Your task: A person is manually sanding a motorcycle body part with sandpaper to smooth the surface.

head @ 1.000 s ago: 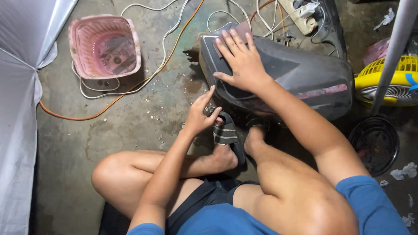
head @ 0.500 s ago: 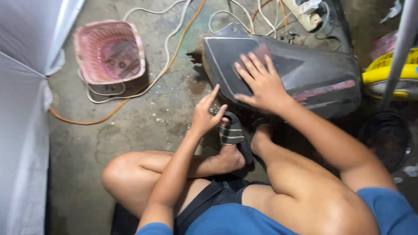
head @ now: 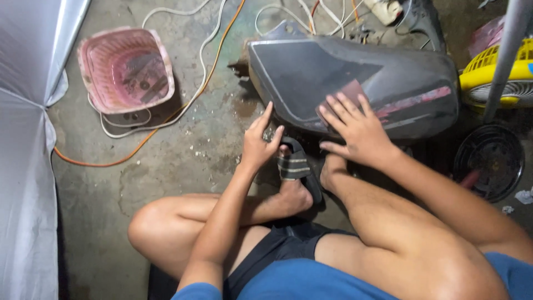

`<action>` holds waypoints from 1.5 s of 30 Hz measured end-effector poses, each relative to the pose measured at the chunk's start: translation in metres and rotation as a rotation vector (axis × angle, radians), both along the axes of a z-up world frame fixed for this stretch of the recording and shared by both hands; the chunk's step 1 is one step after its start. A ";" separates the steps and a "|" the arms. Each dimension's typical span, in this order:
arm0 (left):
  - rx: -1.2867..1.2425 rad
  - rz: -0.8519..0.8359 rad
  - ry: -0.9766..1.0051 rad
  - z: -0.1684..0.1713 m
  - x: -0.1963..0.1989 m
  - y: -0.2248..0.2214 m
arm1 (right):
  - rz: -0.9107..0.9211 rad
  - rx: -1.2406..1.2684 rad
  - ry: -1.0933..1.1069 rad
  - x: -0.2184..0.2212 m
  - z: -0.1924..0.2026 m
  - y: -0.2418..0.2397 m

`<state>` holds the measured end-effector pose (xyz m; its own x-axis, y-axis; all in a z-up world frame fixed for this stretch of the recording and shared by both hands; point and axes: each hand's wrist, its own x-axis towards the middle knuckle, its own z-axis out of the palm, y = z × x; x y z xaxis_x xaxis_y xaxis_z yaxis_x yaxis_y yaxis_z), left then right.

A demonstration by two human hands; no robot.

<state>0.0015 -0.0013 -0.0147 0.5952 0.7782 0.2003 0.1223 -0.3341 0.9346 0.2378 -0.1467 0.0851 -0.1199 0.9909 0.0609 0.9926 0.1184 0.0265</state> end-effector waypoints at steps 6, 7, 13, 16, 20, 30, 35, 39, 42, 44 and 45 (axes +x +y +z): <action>0.048 -0.012 0.019 0.000 -0.002 0.004 | 0.137 0.151 0.069 -0.019 -0.028 0.113; 0.041 -0.007 0.026 0.000 -0.007 0.004 | 0.141 0.145 0.077 -0.022 -0.032 0.120; 0.038 -0.141 0.071 0.003 -0.010 0.006 | 0.102 0.083 0.083 -0.020 -0.011 0.071; 0.067 -0.120 0.057 0.001 -0.007 0.006 | 0.047 0.016 0.036 -0.019 0.002 0.013; 0.080 -0.117 0.076 -0.002 -0.007 0.007 | 0.024 0.003 -0.050 -0.020 -0.011 0.016; -0.006 -0.257 0.139 0.006 -0.015 0.010 | 0.079 0.050 0.078 -0.032 -0.027 0.098; -0.020 -0.239 0.157 0.010 -0.012 0.013 | 0.019 0.009 0.015 -0.017 -0.006 0.009; 0.011 -0.213 0.167 0.012 -0.012 0.015 | 0.044 0.031 0.037 -0.015 -0.012 0.025; 0.021 -0.217 0.168 0.009 -0.014 0.012 | 0.084 0.093 0.085 -0.024 -0.032 0.081; -0.008 -0.236 0.164 -0.003 -0.020 0.013 | 0.066 0.135 0.093 -0.028 -0.048 0.110; -0.042 -0.257 0.160 -0.009 -0.020 0.012 | 0.048 0.172 0.103 -0.028 -0.057 0.122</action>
<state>-0.0186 0.0108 -0.0237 0.7953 0.6034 0.0585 0.1859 -0.3345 0.9239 0.2102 -0.0242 0.0284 -0.1516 0.9581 0.2430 0.9844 0.1686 -0.0507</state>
